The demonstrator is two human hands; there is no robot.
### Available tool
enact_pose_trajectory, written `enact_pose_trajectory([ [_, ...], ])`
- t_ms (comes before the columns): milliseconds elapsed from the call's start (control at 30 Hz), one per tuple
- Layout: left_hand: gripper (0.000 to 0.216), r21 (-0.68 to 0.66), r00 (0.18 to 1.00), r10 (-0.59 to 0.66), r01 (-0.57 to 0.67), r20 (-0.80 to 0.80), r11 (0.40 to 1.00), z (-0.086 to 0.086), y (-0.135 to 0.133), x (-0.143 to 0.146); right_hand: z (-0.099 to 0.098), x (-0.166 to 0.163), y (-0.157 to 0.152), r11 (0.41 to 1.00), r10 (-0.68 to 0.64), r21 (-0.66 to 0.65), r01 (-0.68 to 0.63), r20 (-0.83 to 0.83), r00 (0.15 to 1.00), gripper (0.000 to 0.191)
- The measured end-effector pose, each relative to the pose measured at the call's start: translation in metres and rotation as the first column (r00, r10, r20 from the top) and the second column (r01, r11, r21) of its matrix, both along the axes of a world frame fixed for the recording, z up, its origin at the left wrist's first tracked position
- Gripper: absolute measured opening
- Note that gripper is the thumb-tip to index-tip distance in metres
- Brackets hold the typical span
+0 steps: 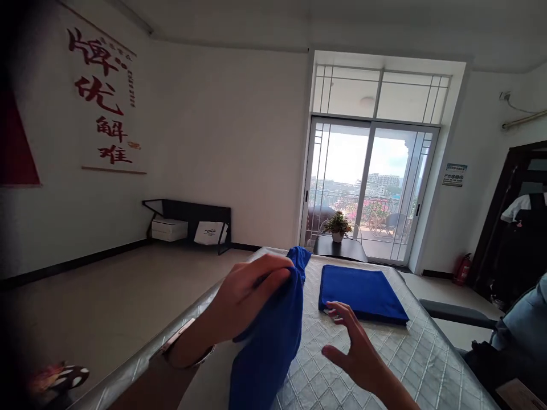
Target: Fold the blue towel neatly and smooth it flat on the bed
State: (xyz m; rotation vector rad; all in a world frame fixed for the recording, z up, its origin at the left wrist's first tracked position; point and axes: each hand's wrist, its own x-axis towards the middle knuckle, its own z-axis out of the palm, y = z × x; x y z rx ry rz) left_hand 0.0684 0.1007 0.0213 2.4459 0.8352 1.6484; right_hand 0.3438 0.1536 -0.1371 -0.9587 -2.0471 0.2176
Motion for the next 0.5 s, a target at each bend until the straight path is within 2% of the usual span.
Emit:
enact_pose_trajectory([
  [33,0.025,-0.027,0.998,-0.02,0.018,-0.057,0.999,0.008,-0.009,0.003,0.013,-0.028,-0.023,0.992,0.116,-0.04,-0.117,-0.016,0.993,0.093],
  [67,0.026,-0.05,0.995,-0.033,0.028,-0.099,0.998,0.016,-0.019,0.007,0.023,-0.052,-0.044,0.981,0.175,-0.074,-0.177,-0.032,0.984,0.104],
  [100,0.028,-0.067,0.991,-0.04,0.031,-0.129,0.997,0.024,-0.03,0.011,0.029,-0.072,-0.063,0.972,0.203,-0.107,-0.207,-0.049,0.978,0.103],
  [133,0.029,-0.085,0.987,-0.046,0.033,-0.156,0.996,0.03,-0.041,0.014,0.03,-0.086,-0.078,0.973,0.191,-0.118,-0.2,-0.083,0.978,0.091],
  [200,0.031,-0.125,0.98,-0.055,0.031,-0.194,0.992,0.041,-0.062,0.018,0.025,-0.098,-0.097,0.989,0.092,-0.097,-0.112,-0.189,0.978,0.053],
  [267,0.034,-0.168,0.978,-0.061,0.027,-0.199,0.985,0.048,-0.08,0.016,0.019,-0.092,-0.106,0.998,-0.054,-0.049,0.041,-0.31,0.949,0.034],
  [333,0.037,-0.207,0.98,-0.064,0.023,-0.191,0.978,0.055,-0.092,0.01,0.021,-0.072,-0.112,0.981,-0.185,-0.016,0.195,-0.397,0.899,0.033],
  [400,0.038,-0.236,0.98,-0.064,0.018,-0.189,0.972,0.06,-0.101,0.002,0.037,-0.046,-0.122,0.956,-0.271,-0.012,0.293,-0.416,0.868,0.035],
  [500,0.04,-0.255,0.981,-0.073,0.025,-0.181,0.967,0.07,-0.112,-0.007,0.078,-0.008,-0.145,0.911,-0.358,0.037,0.411,-0.423,0.833,0.036],
])
